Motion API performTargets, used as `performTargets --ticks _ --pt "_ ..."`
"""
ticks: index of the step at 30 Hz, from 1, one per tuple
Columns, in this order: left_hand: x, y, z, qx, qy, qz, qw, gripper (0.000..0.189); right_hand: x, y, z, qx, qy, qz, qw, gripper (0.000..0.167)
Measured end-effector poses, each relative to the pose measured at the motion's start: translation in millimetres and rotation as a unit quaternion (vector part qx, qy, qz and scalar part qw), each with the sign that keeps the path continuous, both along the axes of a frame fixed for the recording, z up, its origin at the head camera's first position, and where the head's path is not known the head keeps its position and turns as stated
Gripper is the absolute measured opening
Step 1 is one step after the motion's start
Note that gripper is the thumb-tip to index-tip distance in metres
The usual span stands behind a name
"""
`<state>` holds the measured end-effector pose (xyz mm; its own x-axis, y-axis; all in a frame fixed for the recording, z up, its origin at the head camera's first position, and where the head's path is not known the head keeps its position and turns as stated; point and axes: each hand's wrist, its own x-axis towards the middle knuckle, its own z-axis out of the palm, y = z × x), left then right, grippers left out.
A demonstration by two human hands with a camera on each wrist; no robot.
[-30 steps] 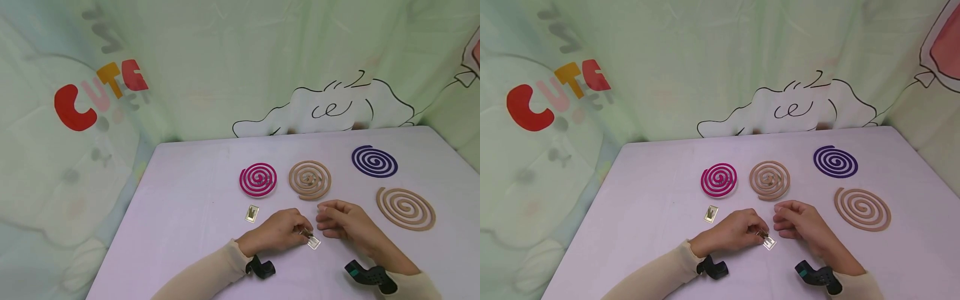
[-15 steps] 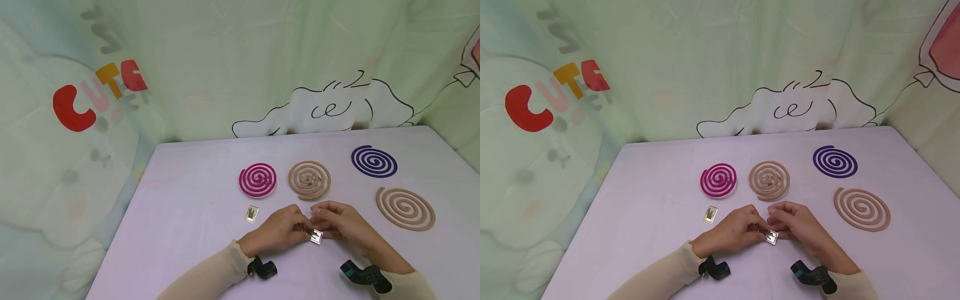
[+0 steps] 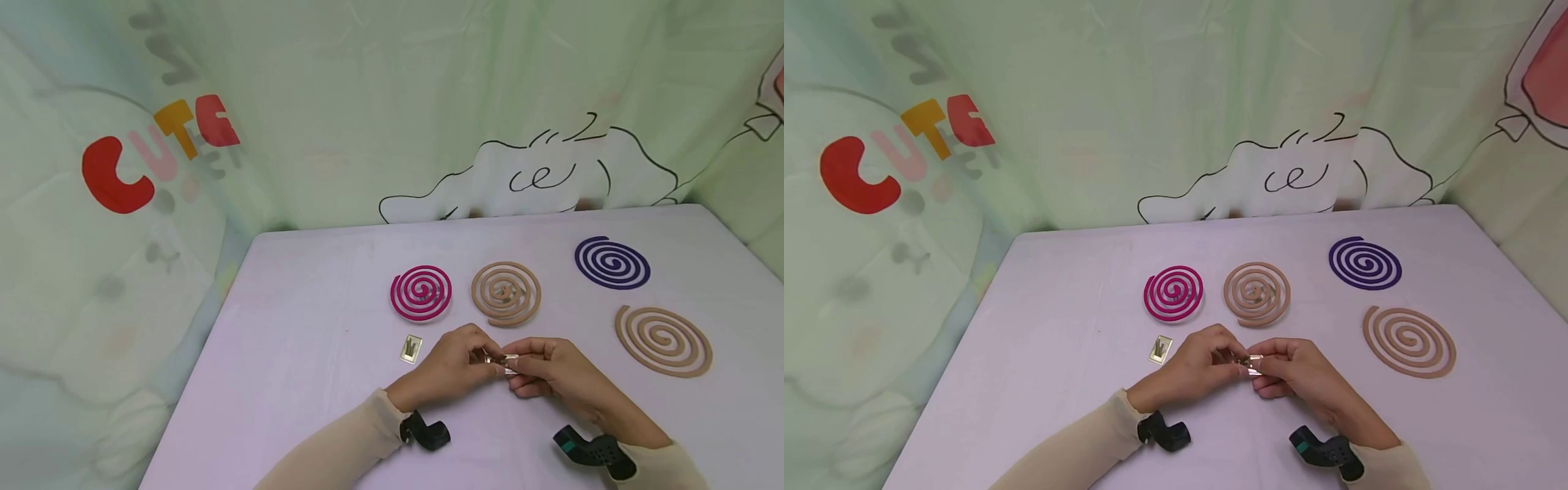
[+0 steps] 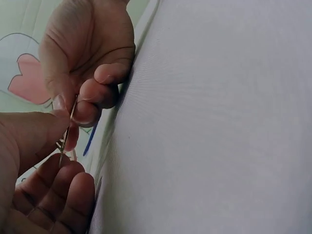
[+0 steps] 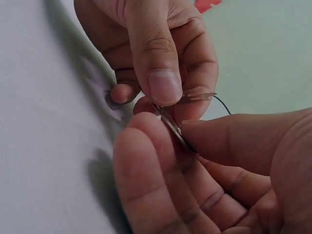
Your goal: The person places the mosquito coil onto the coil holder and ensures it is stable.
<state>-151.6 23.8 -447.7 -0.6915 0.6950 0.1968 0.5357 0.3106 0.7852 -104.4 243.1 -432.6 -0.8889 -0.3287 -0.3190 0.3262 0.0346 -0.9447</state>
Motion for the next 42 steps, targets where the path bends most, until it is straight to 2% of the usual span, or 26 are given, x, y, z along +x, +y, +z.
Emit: performTargets --ticks 3,6,9,13,22,36,42 --pt "-0.9 -0.7 -1.0 0.028 -0.056 -0.007 0.998 0.013 -0.2 0.1 -0.2 0.003 0.001 -0.001 1.0 0.036" --pt "-1.6 -2.3 0.3 0.05 -0.11 -0.02 0.9925 0.013 -0.4 0.1 0.0 0.003 0.002 -0.002 1.0 0.034" --pt "-3.5 -4.0 0.9 0.062 -0.136 -0.033 0.9882 0.013 -0.7 0.2 0.4 0.001 0.002 -0.005 1.0 0.032" --pt "-6.0 -5.5 1.5 0.07 -0.145 -0.042 0.9861 0.013 -0.5 1.0 1.2 -0.004 0.006 -0.003 1.0 0.029" --pt "-6.5 -6.1 2.2 0.085 -0.14 -0.039 0.9857 0.013 -1.2 1.7 1.8 -0.01 0.004 -0.007 0.9999 0.024" --pt "-7.6 -6.4 -1.4 0.126 -0.175 -0.053 0.975 0.013 0.2 4.3 0.5 -0.029 0.002 -0.002 0.9996 0.017" --pt "-7.5 -6.7 -2.7 0.159 -0.211 -0.068 0.962 0.008 0.4 4.5 -0.2 -0.027 0.002 0.001 0.9996 0.019"
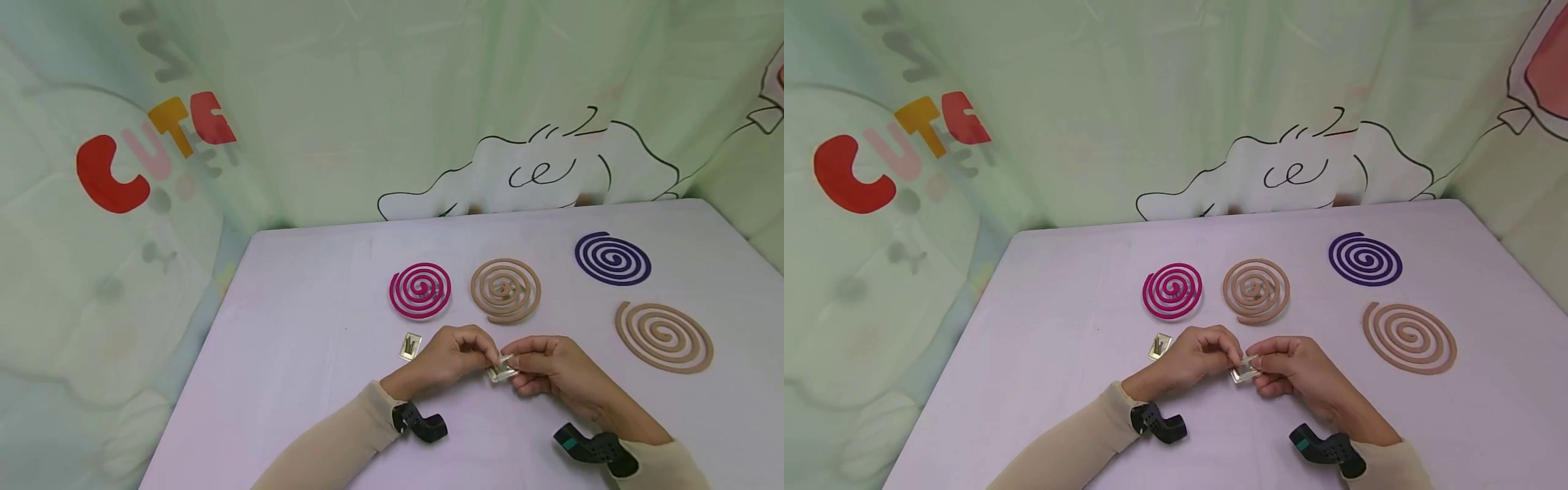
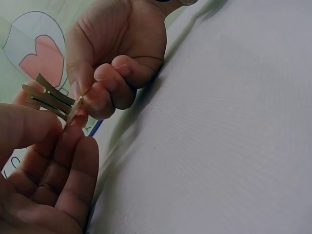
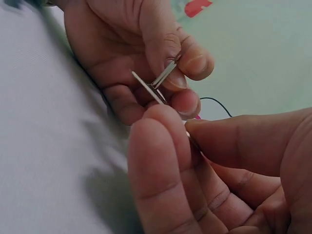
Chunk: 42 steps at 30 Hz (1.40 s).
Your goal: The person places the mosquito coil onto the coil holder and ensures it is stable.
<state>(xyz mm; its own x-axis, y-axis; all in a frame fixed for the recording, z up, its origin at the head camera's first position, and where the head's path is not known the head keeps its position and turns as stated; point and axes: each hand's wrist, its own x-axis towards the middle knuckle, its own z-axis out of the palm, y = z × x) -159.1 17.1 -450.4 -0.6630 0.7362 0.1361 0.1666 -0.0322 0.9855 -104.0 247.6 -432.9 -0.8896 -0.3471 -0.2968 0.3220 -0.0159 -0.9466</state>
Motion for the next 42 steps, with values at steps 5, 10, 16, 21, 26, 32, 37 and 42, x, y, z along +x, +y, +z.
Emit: performTargets --ticks 5,10,16,21,26,32,37,42 --pt "0.5 0.0 2.6 0.005 -0.035 0.0 0.9994 0.011 -0.4 -1.0 0.7 0.006 0.001 -0.003 1.0 0.019" --pt "0.8 -0.3 3.7 -0.009 -0.056 -0.003 0.9984 0.02 -0.2 -1.5 1.3 0.005 0.001 -0.008 1.0 0.019" --pt "-0.3 -0.6 1.1 -0.027 -0.021 -0.009 0.9994 0.019 0.1 -1.6 0.8 0.0 -0.001 -0.019 0.9998 0.017" --pt "-0.9 -0.7 -0.5 -0.033 -0.016 -0.003 0.9993 0.017 0.3 -1.0 0.0 -0.003 -0.006 -0.028 0.9996 0.015" --pt "-0.8 0.0 -1.9 -0.037 -0.023 0.015 0.999 0.017 0.1 -1.4 0.7 -0.007 -0.012 -0.039 0.9991 0.012" --pt "0.0 1.9 -4.5 -0.046 0.019 0.047 0.9977 0.019 0.3 -2.7 2.0 -0.014 -0.015 -0.058 0.9981 0.009" --pt "2.7 2.7 -2.0 -0.05 0.068 0.079 0.9933 0.018 0.5 -3.8 2.0 -0.006 -0.011 -0.054 0.9985 0.011" --pt "4.4 3.1 0.4 -0.047 0.093 0.085 0.9909 0.019 0.7 -4.0 0.5 0.0 -0.004 -0.038 0.9993 0.019"
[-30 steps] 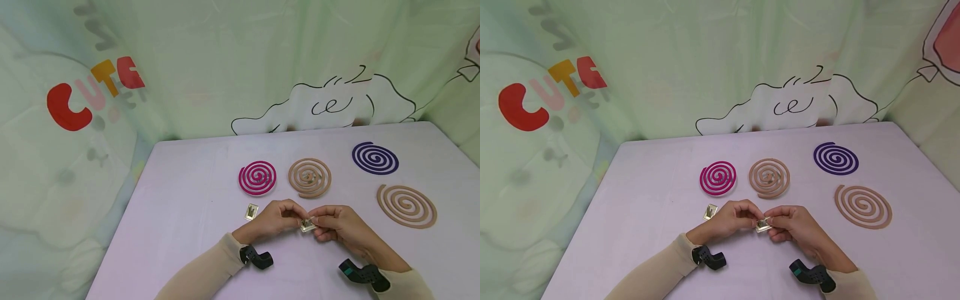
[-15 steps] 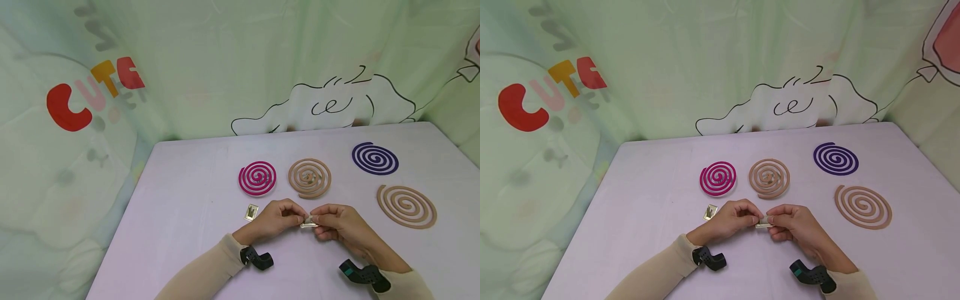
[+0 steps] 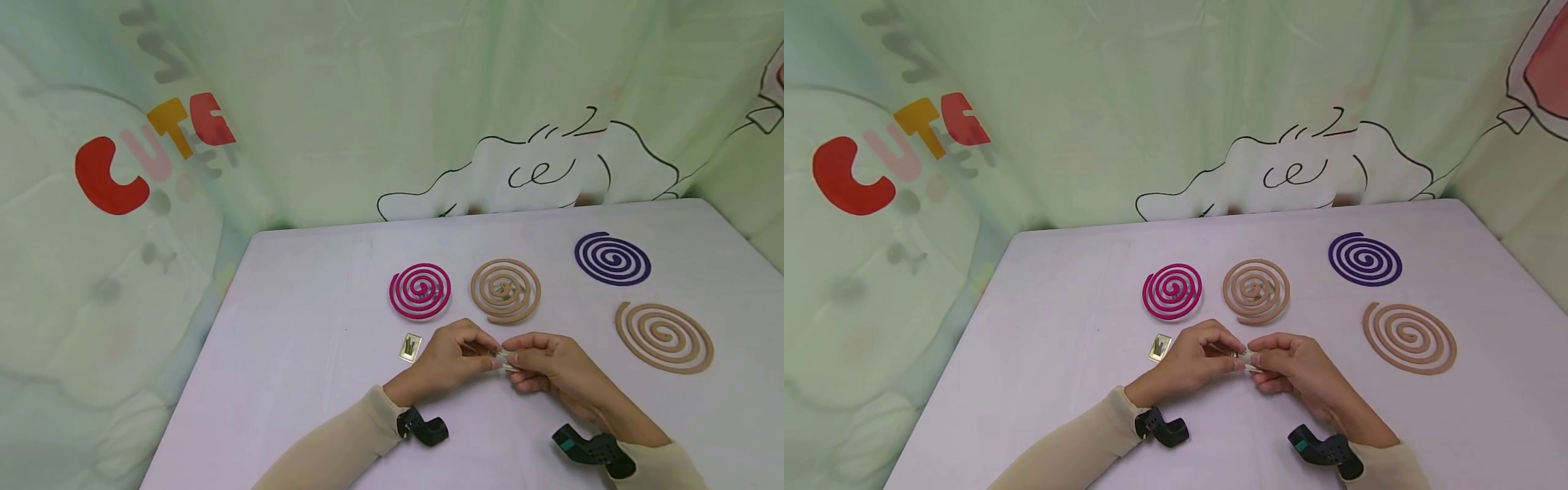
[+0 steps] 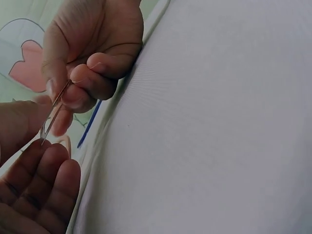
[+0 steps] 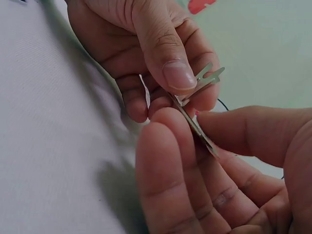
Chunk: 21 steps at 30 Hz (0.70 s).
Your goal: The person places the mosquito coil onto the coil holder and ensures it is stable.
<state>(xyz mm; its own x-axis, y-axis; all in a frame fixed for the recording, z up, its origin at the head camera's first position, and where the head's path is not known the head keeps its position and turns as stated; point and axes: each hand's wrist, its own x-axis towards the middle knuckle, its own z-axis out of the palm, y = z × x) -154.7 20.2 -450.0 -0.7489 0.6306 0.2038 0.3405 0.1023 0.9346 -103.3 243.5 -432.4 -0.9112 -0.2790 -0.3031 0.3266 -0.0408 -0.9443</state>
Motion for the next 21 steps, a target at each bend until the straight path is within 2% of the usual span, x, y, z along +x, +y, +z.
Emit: performTargets --ticks 7,21 --pt "2.0 0.8 1.4 -0.003 0.015 -0.014 0.9998 0.023 -0.2 -0.7 -1.4 -0.002 0.011 0.019 0.9998 0.017" --pt "0.6 0.9 -0.9 0.008 -0.008 -0.015 0.9998 0.018 -0.5 -0.3 -1.8 0.0 0.005 0.009 0.9999 0.018"
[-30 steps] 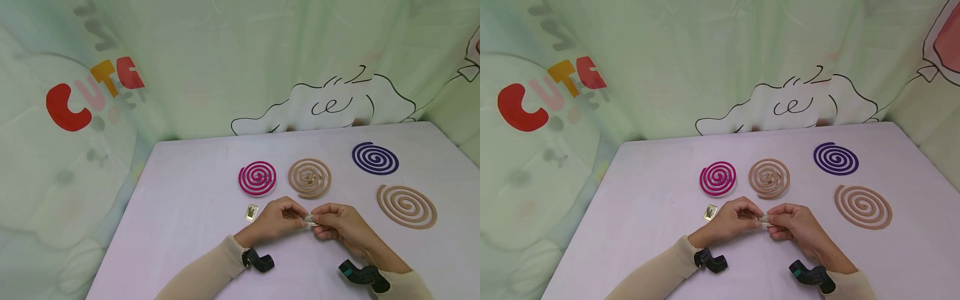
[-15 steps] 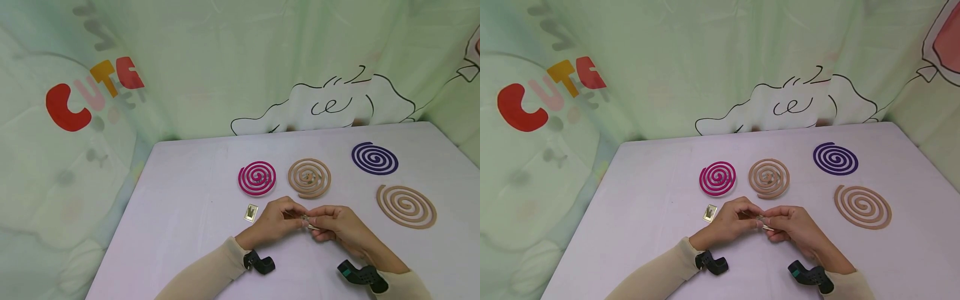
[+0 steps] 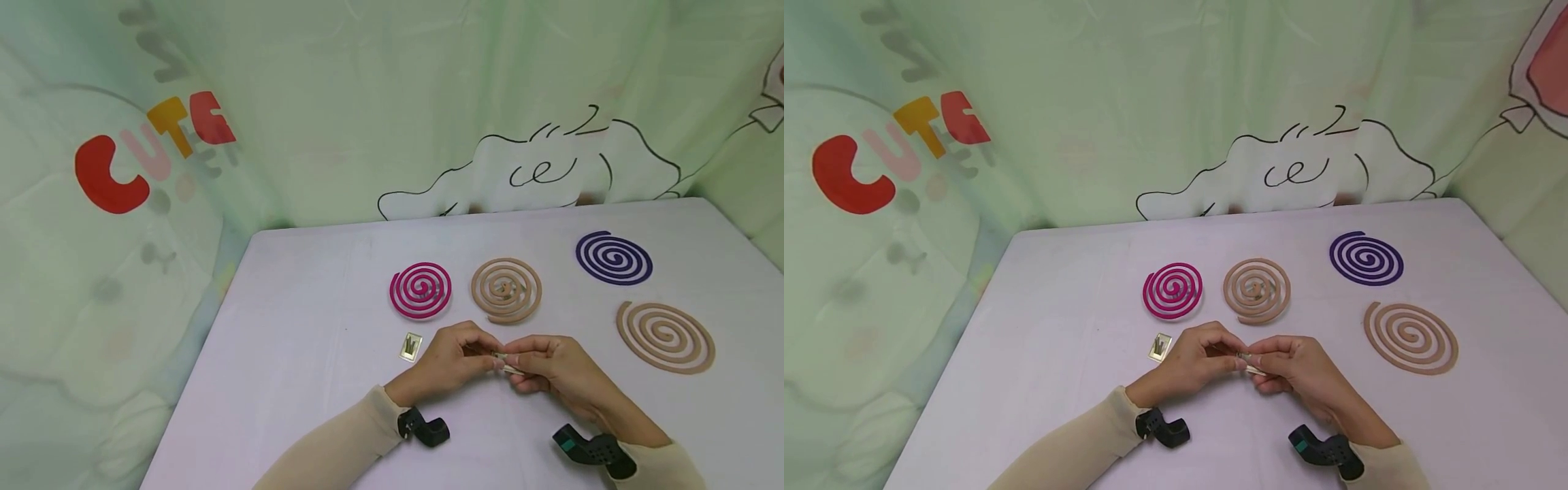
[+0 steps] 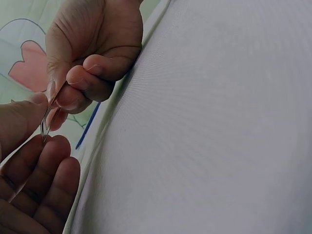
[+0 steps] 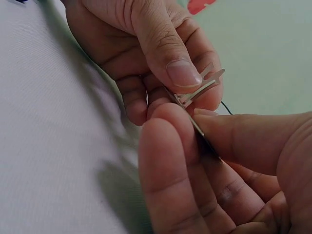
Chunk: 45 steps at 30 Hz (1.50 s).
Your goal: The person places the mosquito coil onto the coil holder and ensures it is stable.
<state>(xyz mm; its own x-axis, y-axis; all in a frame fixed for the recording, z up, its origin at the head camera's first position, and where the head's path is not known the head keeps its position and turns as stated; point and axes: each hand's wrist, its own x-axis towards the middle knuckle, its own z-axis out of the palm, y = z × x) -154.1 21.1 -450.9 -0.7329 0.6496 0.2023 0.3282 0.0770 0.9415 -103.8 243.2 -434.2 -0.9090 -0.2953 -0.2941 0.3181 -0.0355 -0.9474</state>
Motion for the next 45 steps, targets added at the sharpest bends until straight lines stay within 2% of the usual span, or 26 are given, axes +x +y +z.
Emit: performTargets --ticks 14,24,36,45 --pt "-0.1 -1.4 -2.7 -0.004 0.009 0.012 0.9999 0.016 0.9 3.0 -1.8 -0.01 0.005 -0.001 0.9999 0.016" --pt "-1.6 -0.3 -4.9 0.011 -0.025 0.007 0.9996 0.016 0.5 6.0 -2.8 -0.02 0.018 0.003 0.9996 0.015" --pt "-2.0 0.1 -6.9 -0.002 -0.016 0.006 0.9999 0.016 0.3 7.4 -4.6 -0.009 0.013 0.003 0.9999 0.016" --pt "-2.1 -0.3 -5.0 -0.005 -0.029 0.006 0.9996 0.016 -0.6 8.6 -4.8 -0.012 0.016 0.006 0.9998 0.016"
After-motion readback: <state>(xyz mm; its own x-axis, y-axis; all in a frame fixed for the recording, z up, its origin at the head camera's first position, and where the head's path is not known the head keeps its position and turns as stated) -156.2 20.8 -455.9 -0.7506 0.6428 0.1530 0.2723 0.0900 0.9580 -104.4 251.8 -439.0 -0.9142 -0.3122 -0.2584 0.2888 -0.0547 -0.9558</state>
